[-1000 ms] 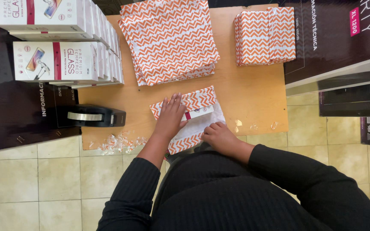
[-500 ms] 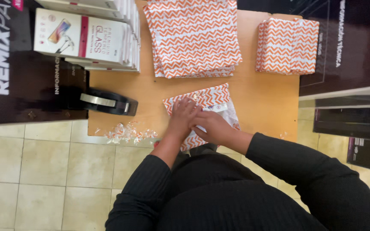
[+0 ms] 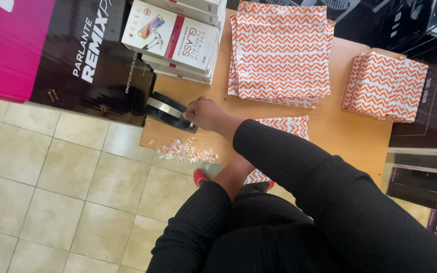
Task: The person wraps a small box in orange and white patterned paper, using a tape dispenser to secure the folds and edges.
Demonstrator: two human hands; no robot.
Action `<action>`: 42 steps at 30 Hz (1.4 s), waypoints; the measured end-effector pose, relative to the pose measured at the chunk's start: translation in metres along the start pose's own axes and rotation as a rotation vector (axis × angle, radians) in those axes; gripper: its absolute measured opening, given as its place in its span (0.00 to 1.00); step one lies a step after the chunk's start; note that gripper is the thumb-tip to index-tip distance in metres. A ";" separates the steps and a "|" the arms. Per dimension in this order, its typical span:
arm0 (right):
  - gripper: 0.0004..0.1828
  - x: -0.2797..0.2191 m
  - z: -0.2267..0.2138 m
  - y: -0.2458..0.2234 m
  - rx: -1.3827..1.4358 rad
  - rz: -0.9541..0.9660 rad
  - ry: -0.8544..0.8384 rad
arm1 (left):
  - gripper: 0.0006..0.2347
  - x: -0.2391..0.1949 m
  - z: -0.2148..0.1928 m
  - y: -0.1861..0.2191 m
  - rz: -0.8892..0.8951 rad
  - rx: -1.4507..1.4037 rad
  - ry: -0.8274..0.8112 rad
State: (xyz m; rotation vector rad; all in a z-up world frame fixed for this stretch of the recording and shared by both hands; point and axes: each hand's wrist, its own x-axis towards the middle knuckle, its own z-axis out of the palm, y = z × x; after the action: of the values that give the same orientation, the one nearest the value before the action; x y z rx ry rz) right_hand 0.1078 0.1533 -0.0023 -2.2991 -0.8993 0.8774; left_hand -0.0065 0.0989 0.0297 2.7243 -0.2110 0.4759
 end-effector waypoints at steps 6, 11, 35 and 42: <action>0.13 -0.062 -0.047 -0.037 -0.042 -0.062 0.077 | 0.13 0.007 -0.008 0.001 0.017 0.003 0.028; 0.13 -0.078 -0.052 -0.007 -0.102 0.086 -0.031 | 0.11 0.011 0.017 0.008 0.038 -0.008 0.035; 0.12 -0.221 -0.167 0.182 0.016 0.177 -0.116 | 0.33 0.009 0.063 0.019 0.106 -0.186 -0.160; 0.45 -0.215 -0.157 0.152 -0.048 0.149 -0.203 | 0.45 0.000 0.071 0.021 0.007 -0.278 -0.146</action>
State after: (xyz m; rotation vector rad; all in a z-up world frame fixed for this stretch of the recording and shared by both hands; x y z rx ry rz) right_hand 0.1586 -0.1369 0.0830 -2.3734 -0.8482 1.1822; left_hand 0.0106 0.0532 -0.0253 2.4866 -0.3011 0.2287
